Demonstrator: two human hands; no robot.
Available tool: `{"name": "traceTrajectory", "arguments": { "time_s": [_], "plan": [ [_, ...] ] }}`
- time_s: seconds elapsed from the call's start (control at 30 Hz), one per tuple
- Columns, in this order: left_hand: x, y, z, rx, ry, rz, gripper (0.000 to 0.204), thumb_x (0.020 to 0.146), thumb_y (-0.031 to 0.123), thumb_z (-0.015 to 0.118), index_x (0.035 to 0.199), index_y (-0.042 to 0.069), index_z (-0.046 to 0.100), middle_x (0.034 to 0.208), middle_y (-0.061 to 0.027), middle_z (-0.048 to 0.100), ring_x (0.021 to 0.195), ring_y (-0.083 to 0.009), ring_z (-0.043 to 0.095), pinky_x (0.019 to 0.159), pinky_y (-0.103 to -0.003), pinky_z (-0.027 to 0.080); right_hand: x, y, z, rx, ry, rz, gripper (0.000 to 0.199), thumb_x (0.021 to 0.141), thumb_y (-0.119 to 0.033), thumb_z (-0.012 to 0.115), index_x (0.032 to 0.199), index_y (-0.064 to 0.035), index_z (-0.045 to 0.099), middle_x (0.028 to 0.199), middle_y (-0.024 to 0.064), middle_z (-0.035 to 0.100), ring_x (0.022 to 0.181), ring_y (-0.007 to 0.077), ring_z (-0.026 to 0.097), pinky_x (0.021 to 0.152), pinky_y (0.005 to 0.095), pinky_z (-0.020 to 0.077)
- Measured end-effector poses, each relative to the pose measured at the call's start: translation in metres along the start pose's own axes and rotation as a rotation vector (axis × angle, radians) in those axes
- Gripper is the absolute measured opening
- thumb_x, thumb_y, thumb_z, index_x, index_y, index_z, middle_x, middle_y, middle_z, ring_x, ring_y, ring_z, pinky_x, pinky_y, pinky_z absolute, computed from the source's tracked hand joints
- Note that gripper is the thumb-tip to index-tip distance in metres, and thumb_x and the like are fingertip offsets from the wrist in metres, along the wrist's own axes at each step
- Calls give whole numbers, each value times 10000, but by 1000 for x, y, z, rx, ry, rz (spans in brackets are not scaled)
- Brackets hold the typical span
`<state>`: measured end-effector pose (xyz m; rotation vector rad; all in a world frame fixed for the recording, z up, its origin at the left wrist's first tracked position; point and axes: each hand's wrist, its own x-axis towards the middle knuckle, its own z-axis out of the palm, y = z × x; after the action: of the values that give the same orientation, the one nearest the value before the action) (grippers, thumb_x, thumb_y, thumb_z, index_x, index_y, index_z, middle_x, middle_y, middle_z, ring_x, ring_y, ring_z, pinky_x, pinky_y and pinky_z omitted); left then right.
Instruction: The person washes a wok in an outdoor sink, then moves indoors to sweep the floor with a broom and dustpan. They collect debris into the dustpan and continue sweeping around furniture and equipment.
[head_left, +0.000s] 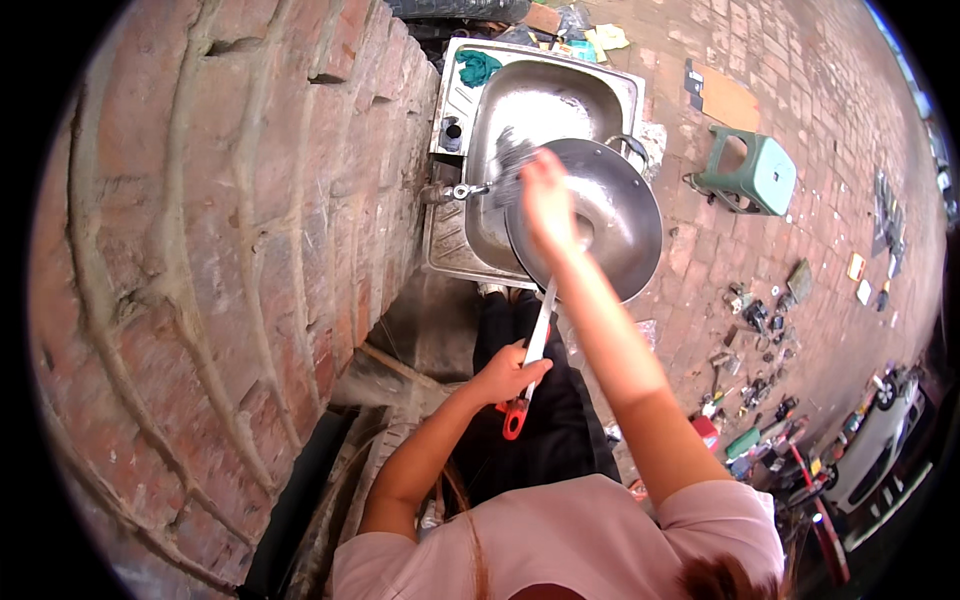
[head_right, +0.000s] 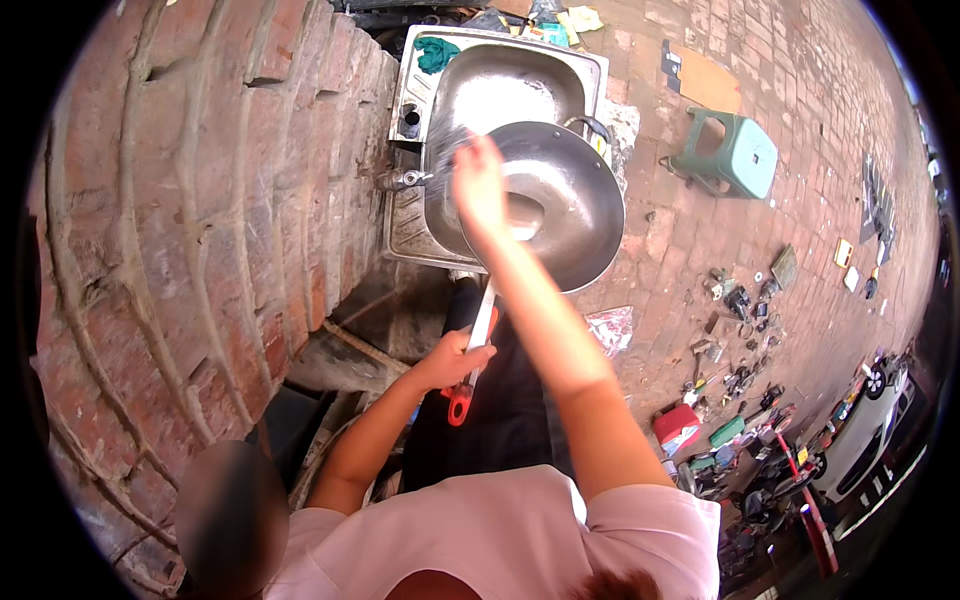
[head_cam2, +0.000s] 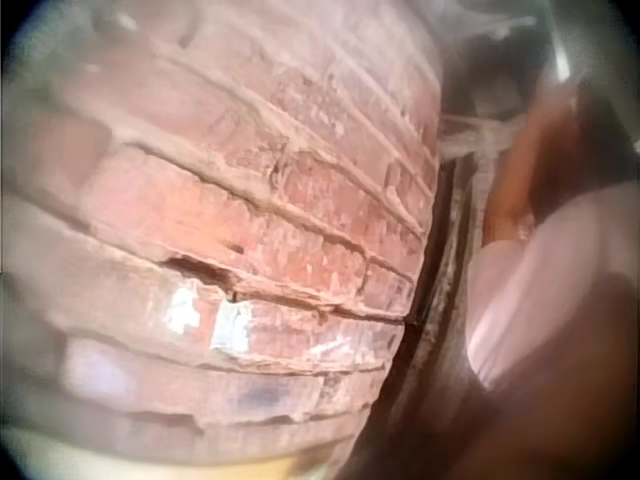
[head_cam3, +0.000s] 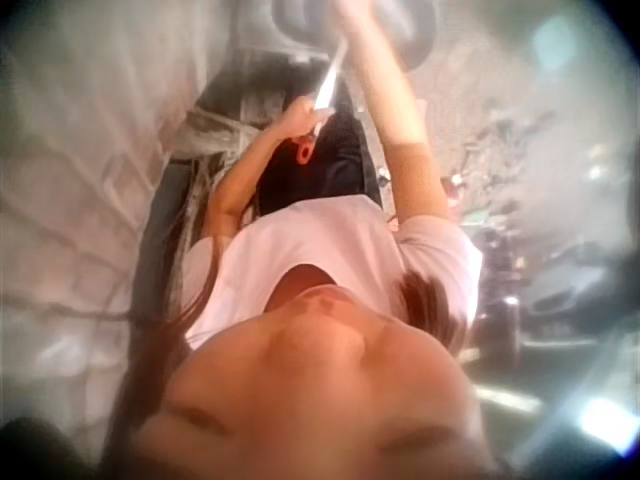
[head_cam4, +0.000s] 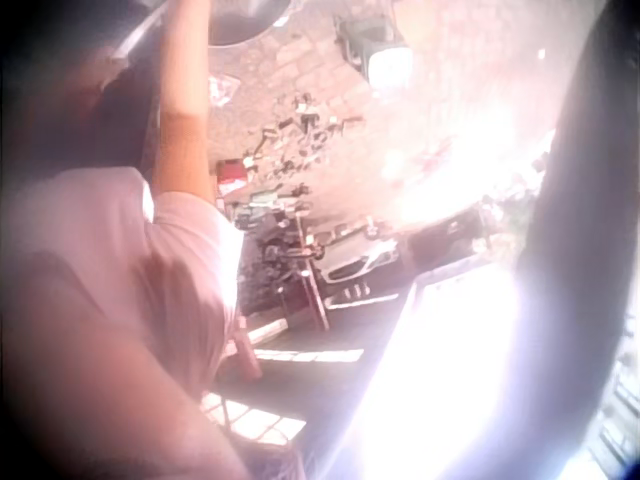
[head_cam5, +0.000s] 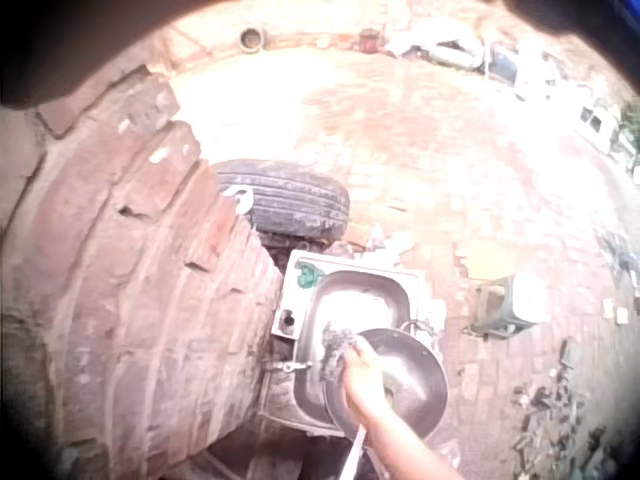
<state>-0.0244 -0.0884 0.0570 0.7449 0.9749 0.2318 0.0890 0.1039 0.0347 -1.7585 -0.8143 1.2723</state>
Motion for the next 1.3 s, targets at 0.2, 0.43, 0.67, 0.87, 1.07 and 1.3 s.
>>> {"name": "traceTrajectory", "arguments": {
  "time_s": [0.2,0.43,0.67,0.87,1.07,1.3],
  "plan": [
    [-8,-3,-11,-367,12,-103,329,915,242,530,674,20,551,539,-26,533,443,-91,497,419,-240,394,-10,68,102,-263,168,-46,298,825,-93,464,1034,113,508,1201,414,375,1216,480,317,1047,465,244],
    [-42,-19,7,-512,69,-204,310,907,181,519,638,28,529,532,-39,525,441,-106,510,415,-242,410,-7,62,126,-269,125,119,315,828,-104,458,1027,134,513,1219,428,350,1222,485,306,1054,459,241],
    [-48,-49,0,-418,40,-142,181,908,147,507,768,33,523,550,-4,498,461,-78,473,427,-237,363,4,67,115,-367,50,-21,252,791,-107,467,894,102,562,1081,335,485,1089,447,428,1024,487,272],
    [-43,-59,-6,-405,92,-120,63,883,92,532,851,38,520,584,9,497,492,-63,480,450,-233,373,12,74,94,-412,-66,-154,250,793,-138,476,897,70,566,1075,257,517,1117,411,435,1035,539,239],
    [-27,-51,-12,-430,80,-64,51,878,87,535,858,41,524,585,13,495,498,-65,486,458,-236,381,20,79,93,-420,-167,-232,282,803,-155,475,949,73,556,1174,282,484,1216,423,368,1059,523,216],
    [-18,-52,-14,-418,80,-35,60,879,89,540,850,42,518,589,13,495,497,-62,490,452,-232,382,26,74,93,-273,-179,-218,259,794,-142,483,921,72,557,1188,298,477,1164,418,416,1018,471,296]
  ]
}}
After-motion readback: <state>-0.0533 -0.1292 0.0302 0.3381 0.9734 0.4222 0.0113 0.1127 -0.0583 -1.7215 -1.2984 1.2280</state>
